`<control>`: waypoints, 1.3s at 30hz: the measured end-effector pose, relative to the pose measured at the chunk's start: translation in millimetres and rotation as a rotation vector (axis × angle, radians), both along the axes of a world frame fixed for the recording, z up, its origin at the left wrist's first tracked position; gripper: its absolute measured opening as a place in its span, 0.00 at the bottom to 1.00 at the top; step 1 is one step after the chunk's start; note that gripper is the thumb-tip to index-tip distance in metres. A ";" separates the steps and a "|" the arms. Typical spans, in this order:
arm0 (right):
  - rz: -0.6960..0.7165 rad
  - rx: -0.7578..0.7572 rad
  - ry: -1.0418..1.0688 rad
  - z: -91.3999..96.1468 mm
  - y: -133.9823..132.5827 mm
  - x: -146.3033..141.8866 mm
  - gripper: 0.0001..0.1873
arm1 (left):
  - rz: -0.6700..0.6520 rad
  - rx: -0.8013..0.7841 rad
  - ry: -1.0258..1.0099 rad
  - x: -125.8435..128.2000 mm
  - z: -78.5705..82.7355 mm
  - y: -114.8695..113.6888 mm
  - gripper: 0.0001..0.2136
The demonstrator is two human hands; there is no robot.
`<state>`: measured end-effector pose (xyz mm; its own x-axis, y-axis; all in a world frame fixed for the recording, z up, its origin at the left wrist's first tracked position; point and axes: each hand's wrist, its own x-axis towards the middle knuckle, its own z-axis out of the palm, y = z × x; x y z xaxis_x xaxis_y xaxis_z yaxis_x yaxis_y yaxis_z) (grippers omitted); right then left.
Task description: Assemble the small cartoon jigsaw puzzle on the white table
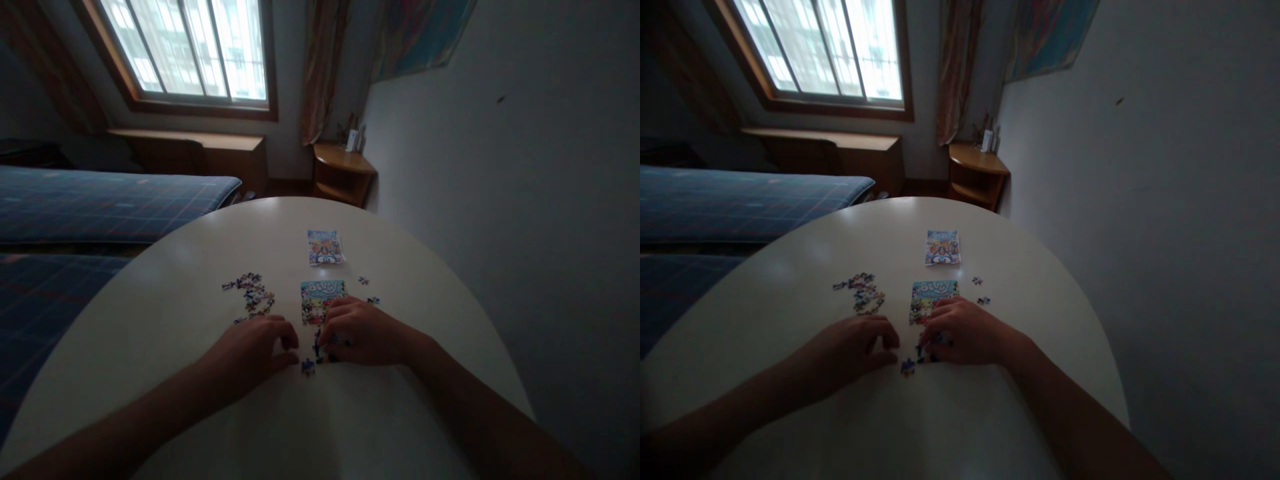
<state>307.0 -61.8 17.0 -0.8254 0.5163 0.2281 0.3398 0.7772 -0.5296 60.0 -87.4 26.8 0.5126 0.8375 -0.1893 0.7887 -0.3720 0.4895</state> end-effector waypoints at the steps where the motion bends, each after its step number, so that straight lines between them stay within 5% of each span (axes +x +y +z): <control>1: -0.007 -0.002 0.007 0.6 0.1 0.6 0.04 | 0.017 0.015 0.011 -5.0 1.5 3.8 0.06; 5: -0.040 0.009 0.037 1.1 1.4 3.8 0.04 | 0.042 0.014 0.010 -27.6 10.0 22.0 0.07; 8: -0.052 0.011 0.037 0.0 2.9 5.7 0.04 | 0.177 0.136 0.068 -46.0 15.1 37.5 0.10; 13: -0.067 0.035 0.046 0.1 4.9 6.6 0.04 | 0.230 0.252 0.063 -64.2 10.3 57.7 0.12; 24: -0.108 0.044 0.042 5.1 7.3 8.4 0.04 | 0.048 0.331 -0.029 -51.9 -28.5 65.6 0.13; 39: -0.119 0.055 0.031 4.9 6.2 7.1 0.04 | 0.083 0.234 -0.095 -44.1 -21.7 63.3 0.09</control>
<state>314.0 -55.6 22.0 -0.7511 0.5965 0.2831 0.4155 0.7602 -0.4994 15.9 -24.1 5.0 0.4467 0.8927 0.0604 0.7759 -0.4201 0.4706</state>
